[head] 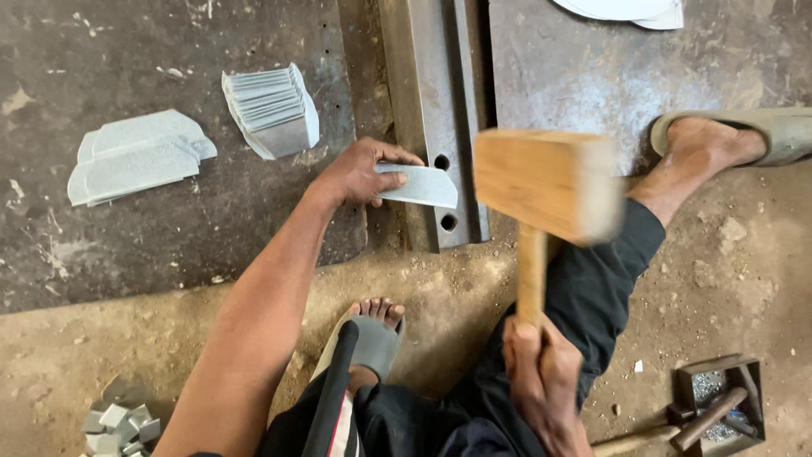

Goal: The person sits on the ground and hammers small flat metal pieces against a steel rail with a wooden mallet to bend them into curved shapes. They place each formed piece onto a growing pile on the work plate and pick up the next flat piece to repeat the forming.

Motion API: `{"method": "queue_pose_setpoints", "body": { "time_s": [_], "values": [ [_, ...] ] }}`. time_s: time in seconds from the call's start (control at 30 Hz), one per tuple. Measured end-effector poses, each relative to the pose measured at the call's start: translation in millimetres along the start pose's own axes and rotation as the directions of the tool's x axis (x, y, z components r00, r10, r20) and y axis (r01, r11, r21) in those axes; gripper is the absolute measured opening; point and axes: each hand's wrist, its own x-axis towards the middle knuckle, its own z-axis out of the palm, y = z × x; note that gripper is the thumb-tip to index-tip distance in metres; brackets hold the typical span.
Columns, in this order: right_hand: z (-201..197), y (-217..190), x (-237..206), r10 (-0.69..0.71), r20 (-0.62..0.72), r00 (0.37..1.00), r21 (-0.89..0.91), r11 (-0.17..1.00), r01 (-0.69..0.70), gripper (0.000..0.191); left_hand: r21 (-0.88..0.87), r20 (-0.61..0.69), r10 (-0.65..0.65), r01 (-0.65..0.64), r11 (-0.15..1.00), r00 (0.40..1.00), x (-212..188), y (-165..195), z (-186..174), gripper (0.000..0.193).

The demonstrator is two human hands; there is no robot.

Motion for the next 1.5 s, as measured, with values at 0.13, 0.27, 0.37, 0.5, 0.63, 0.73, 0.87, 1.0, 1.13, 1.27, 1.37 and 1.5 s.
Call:
{"method": "queue_pose_setpoints", "body": {
  "time_s": [0.13,0.27,0.37,0.5,0.63,0.73,0.87,1.0,1.13,1.27,1.37,1.5],
  "values": [
    [7.4,-3.7,-6.9,-0.454,-0.073,0.888,0.14,0.877,0.46,0.035,-0.02,0.001,0.058,-0.058,0.998,0.998,-0.3,-2.3,-1.8,0.039],
    [13.9,15.6,7.6,-0.396,0.168,0.903,-0.359,0.828,0.43,0.036,-0.012,-0.006,0.052,-0.052,0.999,0.999,1.1,-0.8,-3.3,0.038],
    [8.1,35.0,10.1,0.103,0.029,0.994,-0.228,0.969,-0.094,0.039,0.037,-0.022,0.036,-0.035,0.999,0.999,4.0,-0.4,-2.9,0.037],
    [3.3,55.5,1.8,-0.128,-0.042,0.991,0.293,0.947,0.135,0.029,0.006,-0.016,0.051,-0.051,0.999,0.999,8.0,-8.2,-1.6,0.037],
    [15.3,66.2,20.6,-0.107,0.065,0.992,-0.154,0.981,0.116,0.034,-0.006,-0.04,0.026,-0.026,1.0,0.999,15.8,-24.7,0.8,0.032],
    [13.3,67.0,21.7,-0.106,0.006,0.994,-0.024,0.994,0.106,0.034,0.195,-0.105,0.256,-0.233,0.953,0.961,22.5,-40.5,3.2,0.029],
    [7.2,75.5,19.8,-0.317,-0.112,0.942,0.277,0.9,0.336,0.032,0.182,-0.165,0.135,-0.105,0.978,0.977,32.3,-55.8,4.0,0.035],
    [11.4,94.5,32.3,-0.444,0.16,0.882,-0.15,0.872,0.466,0.037,0.221,-0.199,0.189,-0.143,0.965,0.962,36.8,-60.2,8.8,0.037],
    [16.7,104.5,39.8,-0.026,0.064,0.998,0.405,0.915,-0.002,0.036,0.202,-0.182,0.201,-0.163,0.966,0.963,34.5,-59.9,15.7,0.037],
    [16.9,99.7,42.5,-0.205,0.194,0.959,0.067,0.978,0.196,0.033,0.22,-0.23,0.189,-0.138,0.966,0.955,31.8,-60.4,15.8,0.036],
    [17.9,92.3,46.8,0.186,0.273,0.944,0.456,0.839,-0.298,0.028,0.253,-0.209,0.238,-0.183,0.95,0.949,32.0,-58.5,13.5,0.036],
    [22.3,74.4,47.6,0.217,0.143,0.966,0.431,0.865,-0.258,0.039,0.216,-0.228,0.183,-0.134,0.967,0.956,22.8,-53.3,14.6,0.038]
  ]
}}
